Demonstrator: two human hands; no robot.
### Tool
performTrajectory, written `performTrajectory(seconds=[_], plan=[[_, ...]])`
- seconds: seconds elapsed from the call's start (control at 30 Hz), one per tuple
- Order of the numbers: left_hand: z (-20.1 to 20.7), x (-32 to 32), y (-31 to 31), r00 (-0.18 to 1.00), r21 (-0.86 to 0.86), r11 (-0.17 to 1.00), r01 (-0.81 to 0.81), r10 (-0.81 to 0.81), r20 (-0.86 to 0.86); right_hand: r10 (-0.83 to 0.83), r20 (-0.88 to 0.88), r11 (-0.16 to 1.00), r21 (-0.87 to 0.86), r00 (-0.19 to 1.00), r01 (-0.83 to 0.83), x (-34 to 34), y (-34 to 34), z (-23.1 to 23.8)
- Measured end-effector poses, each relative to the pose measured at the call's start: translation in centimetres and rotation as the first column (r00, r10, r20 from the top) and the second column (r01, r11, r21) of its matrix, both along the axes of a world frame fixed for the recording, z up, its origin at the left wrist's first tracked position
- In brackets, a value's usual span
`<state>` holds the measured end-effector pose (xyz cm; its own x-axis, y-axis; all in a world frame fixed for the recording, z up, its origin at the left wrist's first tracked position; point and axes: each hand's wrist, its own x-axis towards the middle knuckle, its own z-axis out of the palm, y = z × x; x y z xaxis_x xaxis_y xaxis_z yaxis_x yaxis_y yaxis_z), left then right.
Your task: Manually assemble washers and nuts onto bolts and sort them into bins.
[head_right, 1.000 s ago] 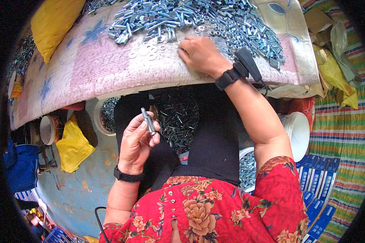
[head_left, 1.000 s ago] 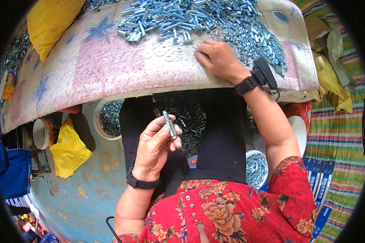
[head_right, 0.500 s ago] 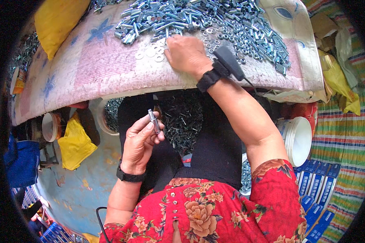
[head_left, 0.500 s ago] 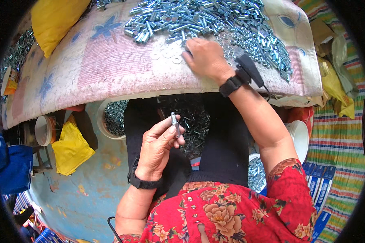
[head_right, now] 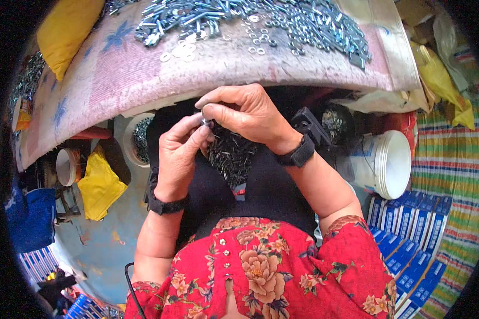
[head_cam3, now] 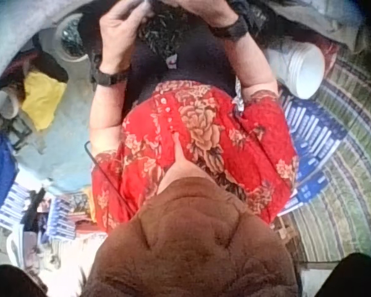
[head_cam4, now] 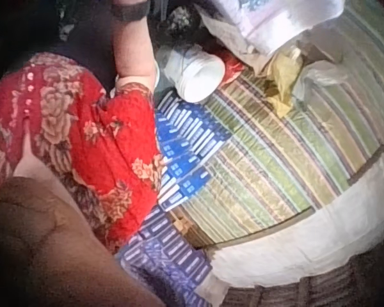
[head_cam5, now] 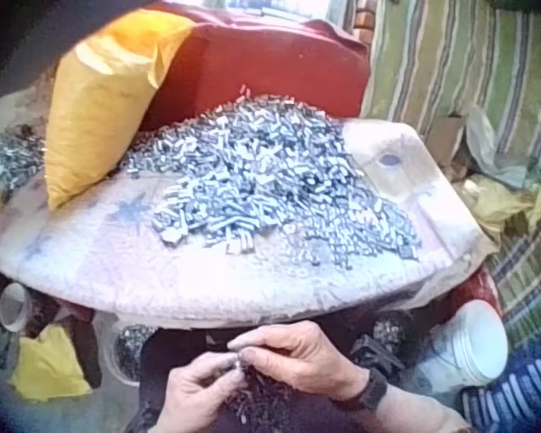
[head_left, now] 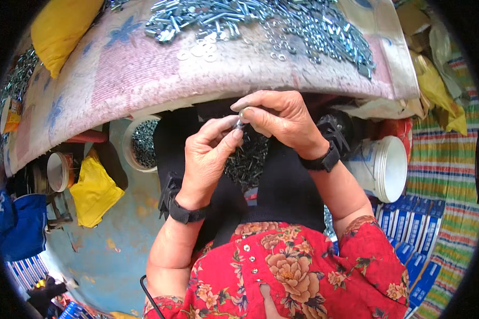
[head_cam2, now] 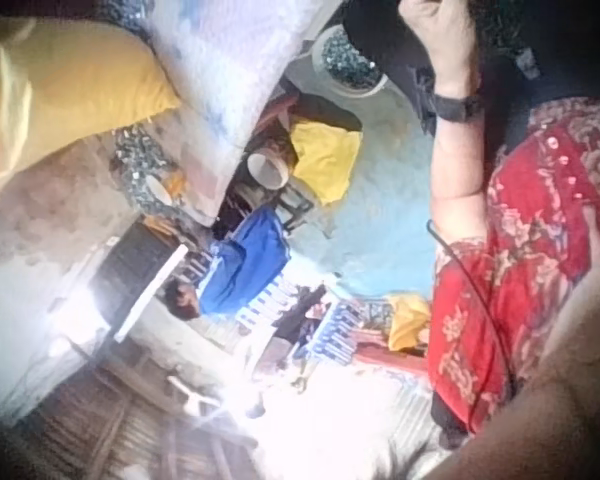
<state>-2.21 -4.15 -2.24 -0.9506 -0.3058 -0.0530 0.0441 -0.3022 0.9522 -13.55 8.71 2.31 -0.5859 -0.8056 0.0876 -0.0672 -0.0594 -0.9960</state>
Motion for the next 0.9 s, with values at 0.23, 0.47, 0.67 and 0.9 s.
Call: performTrajectory(seconds=[0.23,0.47,0.67,0.9], plan=[[0.1,-1.2,1.4,0.983,-0.289,0.956,-0.057,0.003,-0.184,-0.023,0.409,0.971,-0.207,0.912,0.117,0.8,1.8,-1.2],[0.8,-1.6,2.2,0.983,-0.291,0.957,-0.004,-0.049,-0.176,-0.193,0.188,0.942,-0.238,0.963,0.235,1.8,2.5,-1.9],[0.6,-1.7,2.6,0.994,-0.089,0.996,0.031,-0.040,-0.104,-0.380,-0.439,0.925,-0.190,0.814,0.329,1.4,2.6,-2.8],[0.2,-1.8,2.2,1.000,0.006,1.000,0.017,-0.017,0.019,-0.393,-0.814,0.768,-0.036,0.427,0.639,-8.5,4.0,-1.4]])
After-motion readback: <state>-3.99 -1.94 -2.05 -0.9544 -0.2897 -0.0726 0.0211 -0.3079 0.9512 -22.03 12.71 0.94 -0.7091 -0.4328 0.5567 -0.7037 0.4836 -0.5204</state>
